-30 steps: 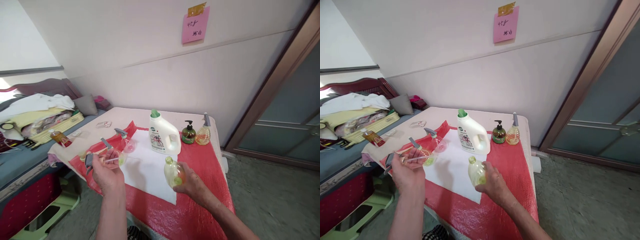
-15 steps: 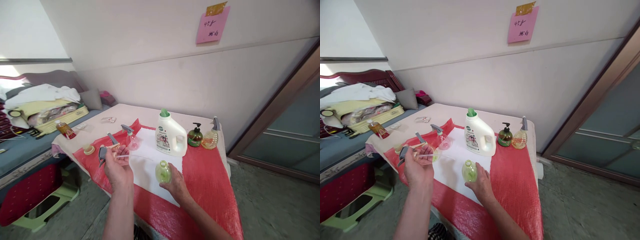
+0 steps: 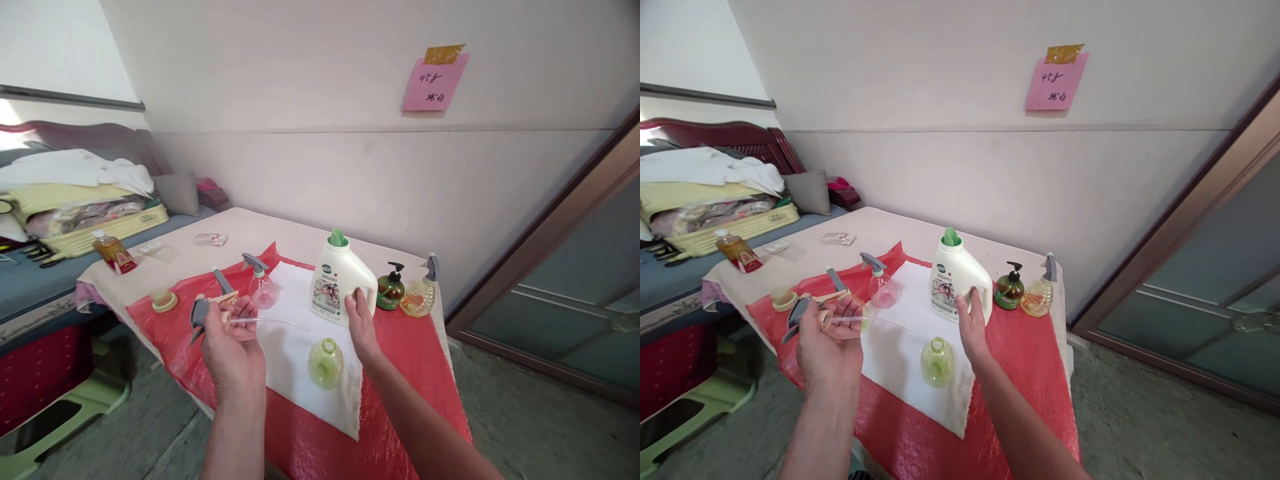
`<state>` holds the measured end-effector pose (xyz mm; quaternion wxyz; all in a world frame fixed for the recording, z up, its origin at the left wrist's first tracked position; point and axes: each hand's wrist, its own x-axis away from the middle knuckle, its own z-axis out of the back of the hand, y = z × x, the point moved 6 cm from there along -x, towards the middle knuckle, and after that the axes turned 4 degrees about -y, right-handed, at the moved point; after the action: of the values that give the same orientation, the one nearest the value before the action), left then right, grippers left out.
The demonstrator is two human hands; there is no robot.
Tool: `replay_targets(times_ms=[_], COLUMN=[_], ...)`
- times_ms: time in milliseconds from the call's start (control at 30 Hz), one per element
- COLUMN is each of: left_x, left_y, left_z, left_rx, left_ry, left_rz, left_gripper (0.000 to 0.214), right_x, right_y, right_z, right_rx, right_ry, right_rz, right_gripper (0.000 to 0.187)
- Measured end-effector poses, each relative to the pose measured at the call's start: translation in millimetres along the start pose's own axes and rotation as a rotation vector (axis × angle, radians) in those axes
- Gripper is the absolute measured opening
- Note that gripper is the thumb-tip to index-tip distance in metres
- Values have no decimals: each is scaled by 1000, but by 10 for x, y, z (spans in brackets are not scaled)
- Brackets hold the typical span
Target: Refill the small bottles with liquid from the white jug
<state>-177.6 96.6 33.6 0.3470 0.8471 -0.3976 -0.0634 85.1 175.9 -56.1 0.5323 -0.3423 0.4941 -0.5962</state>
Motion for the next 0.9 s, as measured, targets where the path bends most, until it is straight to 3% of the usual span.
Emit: replay_targets(times_ms=[100,200,300,467,700,833,900], left_x=[-10,-20,-28,-30,11,53,68], left_y=[-13,-20,-23,-60,-155,-190,-205], left_z=[0,-1,10,5,-21,-42,-48], left_rx=[-9,-11,-1,-9,-37,-74,-91], left_ry=[4,-2,3,-25,-54,-95,-115], left_rz=[10,22,17,14,48,43,48], left_gripper=[25,25,26,25,29,30,30], right_x=[-336,-428,-282,139,446,513,556], right_y=[-92,-196,-354,-738,-886,-798,-784], right_z=[-74,-43,145,707,1469,1593,1572], right_rx=[-58,-102,-103,-33,540,842,956], right_ry=[29,39,51,49,164,153,149], right_rz=[24,72,97,167,269,368,476], right_gripper=[66,63,69,66,86,110,111])
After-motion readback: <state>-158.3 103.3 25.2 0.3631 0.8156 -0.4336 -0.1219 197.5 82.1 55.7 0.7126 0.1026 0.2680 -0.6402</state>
